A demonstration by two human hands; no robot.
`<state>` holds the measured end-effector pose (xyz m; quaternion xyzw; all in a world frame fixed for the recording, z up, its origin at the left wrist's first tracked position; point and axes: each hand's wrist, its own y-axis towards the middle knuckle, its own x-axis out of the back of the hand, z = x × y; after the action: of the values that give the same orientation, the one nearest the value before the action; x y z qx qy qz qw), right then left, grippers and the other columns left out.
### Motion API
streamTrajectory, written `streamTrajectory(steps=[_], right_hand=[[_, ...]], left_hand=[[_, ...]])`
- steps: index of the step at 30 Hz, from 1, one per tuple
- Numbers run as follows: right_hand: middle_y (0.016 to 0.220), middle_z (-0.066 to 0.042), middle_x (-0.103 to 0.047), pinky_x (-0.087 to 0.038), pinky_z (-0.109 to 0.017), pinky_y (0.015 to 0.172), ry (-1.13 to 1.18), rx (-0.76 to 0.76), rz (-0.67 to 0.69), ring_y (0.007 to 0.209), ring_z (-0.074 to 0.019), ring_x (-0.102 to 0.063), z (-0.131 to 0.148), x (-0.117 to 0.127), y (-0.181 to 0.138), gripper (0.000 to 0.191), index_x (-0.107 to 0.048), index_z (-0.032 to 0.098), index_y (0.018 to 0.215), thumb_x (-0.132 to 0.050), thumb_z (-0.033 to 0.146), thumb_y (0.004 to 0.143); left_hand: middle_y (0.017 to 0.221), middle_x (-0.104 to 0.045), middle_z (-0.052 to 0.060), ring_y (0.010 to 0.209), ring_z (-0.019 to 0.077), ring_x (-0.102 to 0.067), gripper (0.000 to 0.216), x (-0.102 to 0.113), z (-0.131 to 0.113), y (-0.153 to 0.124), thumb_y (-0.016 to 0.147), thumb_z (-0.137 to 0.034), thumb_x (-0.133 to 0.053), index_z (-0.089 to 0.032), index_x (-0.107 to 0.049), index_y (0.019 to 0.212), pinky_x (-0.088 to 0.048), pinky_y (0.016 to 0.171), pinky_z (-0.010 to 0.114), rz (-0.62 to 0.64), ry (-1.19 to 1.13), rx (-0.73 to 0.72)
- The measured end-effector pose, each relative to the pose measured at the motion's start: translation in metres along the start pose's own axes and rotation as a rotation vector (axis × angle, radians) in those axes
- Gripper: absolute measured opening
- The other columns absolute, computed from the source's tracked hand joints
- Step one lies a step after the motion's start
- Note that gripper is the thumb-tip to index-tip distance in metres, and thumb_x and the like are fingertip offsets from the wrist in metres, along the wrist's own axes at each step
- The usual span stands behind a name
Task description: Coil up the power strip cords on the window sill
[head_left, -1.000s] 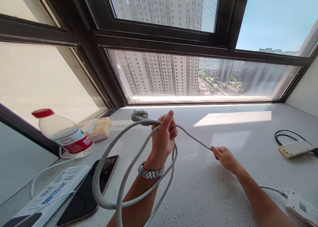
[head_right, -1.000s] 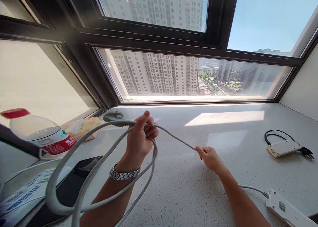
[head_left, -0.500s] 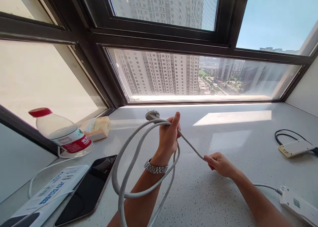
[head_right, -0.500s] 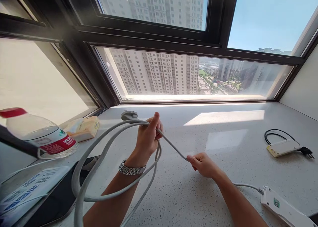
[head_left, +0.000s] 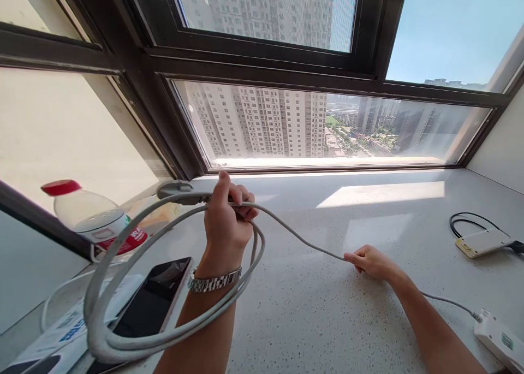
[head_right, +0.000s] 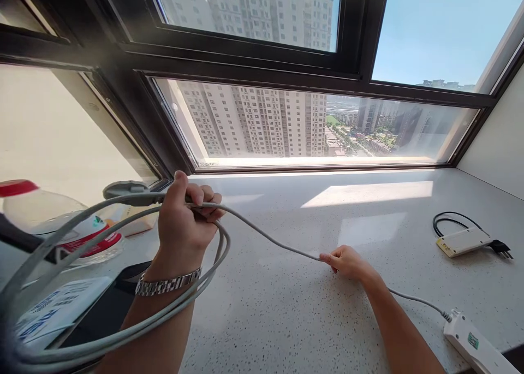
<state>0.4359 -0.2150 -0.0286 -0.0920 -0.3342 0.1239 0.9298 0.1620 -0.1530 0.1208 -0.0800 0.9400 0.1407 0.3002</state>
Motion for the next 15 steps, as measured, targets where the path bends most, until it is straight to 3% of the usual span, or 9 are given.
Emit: streamTrajectory(steps=[3,7,9,12,15], right_hand=[[0.046,0.004,-0.031,-0.021,-0.027,0.049,-0.038,0.007,-0.028,0.044,-0.0088,-0.024,-0.002,-0.001,0.0,0.065,-0.046,0.018,0.05,-0.041,0.076,0.08],[0.049,0.001,-0.041,-0.021,-0.027,0.047,-0.091,0.053,-0.038,0.044,-0.0089,-0.025,0.002,-0.008,-0.001,0.063,-0.047,0.018,0.052,-0.041,0.072,0.083],[0.05,0.001,-0.042,-0.02,-0.027,0.046,-0.122,0.06,-0.042,0.043,-0.0089,-0.024,0.005,-0.011,-0.003,0.062,-0.047,0.018,0.052,-0.039,0.069,0.086],[0.05,0.002,-0.039,-0.018,-0.026,0.047,-0.188,0.081,-0.072,0.045,-0.0089,-0.025,0.011,-0.014,-0.005,0.059,-0.046,0.018,0.054,-0.039,0.065,0.088],[0.055,0.002,-0.042,-0.019,-0.025,0.049,-0.244,0.13,-0.083,0.05,-0.0093,-0.032,0.017,-0.016,-0.007,0.05,-0.049,0.017,0.06,-0.048,0.059,0.087]], left_hand=[[0.045,-0.019,-0.005,0.038,0.006,-0.023,0.059,-0.001,-0.003,-0.001,0.081,-0.045,-0.062,-0.015,-0.028,0.043,-0.018,0.032,0.018,-0.012,-0.026,-0.022],[0.05,-0.032,-0.003,0.05,0.0087,-0.045,0.06,-0.003,0.001,-0.003,0.084,-0.046,-0.06,-0.016,-0.027,0.044,-0.04,0.045,0.019,-0.049,-0.01,-0.025],[0.05,-0.033,-0.003,0.049,0.0093,-0.046,0.061,-0.005,0.004,-0.004,0.082,-0.051,-0.061,-0.016,-0.026,0.046,-0.044,0.048,0.022,-0.013,-0.01,0.017],[0.045,-0.021,-0.007,0.036,0.0053,-0.025,0.064,-0.008,0.009,-0.006,0.079,-0.057,-0.062,-0.017,-0.022,0.048,-0.029,0.038,0.019,0.081,-0.035,0.032],[0.043,-0.016,-0.008,0.035,0.0047,-0.014,0.063,-0.008,0.013,-0.004,0.083,-0.056,-0.057,-0.018,-0.02,0.049,-0.013,0.036,0.021,-0.017,0.043,-0.13]])
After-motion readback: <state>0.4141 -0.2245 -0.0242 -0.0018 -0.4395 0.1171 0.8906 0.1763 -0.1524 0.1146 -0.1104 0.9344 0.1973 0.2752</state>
